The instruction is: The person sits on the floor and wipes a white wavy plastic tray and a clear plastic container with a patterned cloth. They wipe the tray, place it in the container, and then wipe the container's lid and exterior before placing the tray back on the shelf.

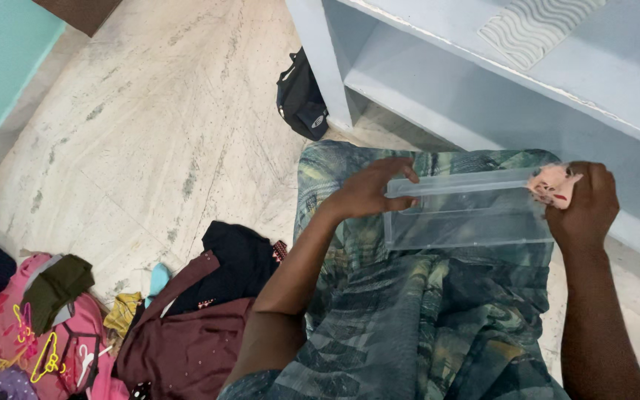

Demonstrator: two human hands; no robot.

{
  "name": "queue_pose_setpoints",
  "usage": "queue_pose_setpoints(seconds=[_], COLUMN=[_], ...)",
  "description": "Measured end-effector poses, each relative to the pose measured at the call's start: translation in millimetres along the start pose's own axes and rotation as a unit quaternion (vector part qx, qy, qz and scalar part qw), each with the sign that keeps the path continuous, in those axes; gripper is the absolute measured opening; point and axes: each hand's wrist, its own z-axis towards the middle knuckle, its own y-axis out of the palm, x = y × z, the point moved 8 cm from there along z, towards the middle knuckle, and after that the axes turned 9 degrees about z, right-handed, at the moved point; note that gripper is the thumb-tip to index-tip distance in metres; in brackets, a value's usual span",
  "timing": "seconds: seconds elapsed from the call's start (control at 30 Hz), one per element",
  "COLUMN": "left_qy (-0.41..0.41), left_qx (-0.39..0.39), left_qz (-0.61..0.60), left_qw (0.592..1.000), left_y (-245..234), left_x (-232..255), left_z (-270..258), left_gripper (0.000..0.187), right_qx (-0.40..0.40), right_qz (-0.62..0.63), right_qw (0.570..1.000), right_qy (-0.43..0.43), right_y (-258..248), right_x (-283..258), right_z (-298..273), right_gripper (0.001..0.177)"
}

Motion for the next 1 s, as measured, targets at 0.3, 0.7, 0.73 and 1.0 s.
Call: queue_pose_setpoints(seconds=[0.3,0.7,0.73,1.0], left_qy=[0.016,-0.051,-0.051,-0.020], left_qx=[0.017,0.184,0.189,0.277], left_qz=[-0.016,-0.052,-0.068,-0.118], left_qw=[1.000,0.980,0.978,0.953], left_y=[-13,-12,-13,-20], left_x=[67,44,42,37], left_z=[26,6,6,-13], left_gripper=[0.105,0.108,0.108,0.104], right_qx=[0.072,0.095,0.088,0.071], right_qz=[-0.028,0.054,0.055,0.279], right_qw=[0.952,0.977,0.982,0.957], right_qy=[-0.297,-0.184,-0.160,0.028], right_y=[-62,-34,-31,-3], right_x=[-199,-184,-177,-148], right_z=[79,92,93,82], right_gripper=[0.026,0.050,0.049,0.060])
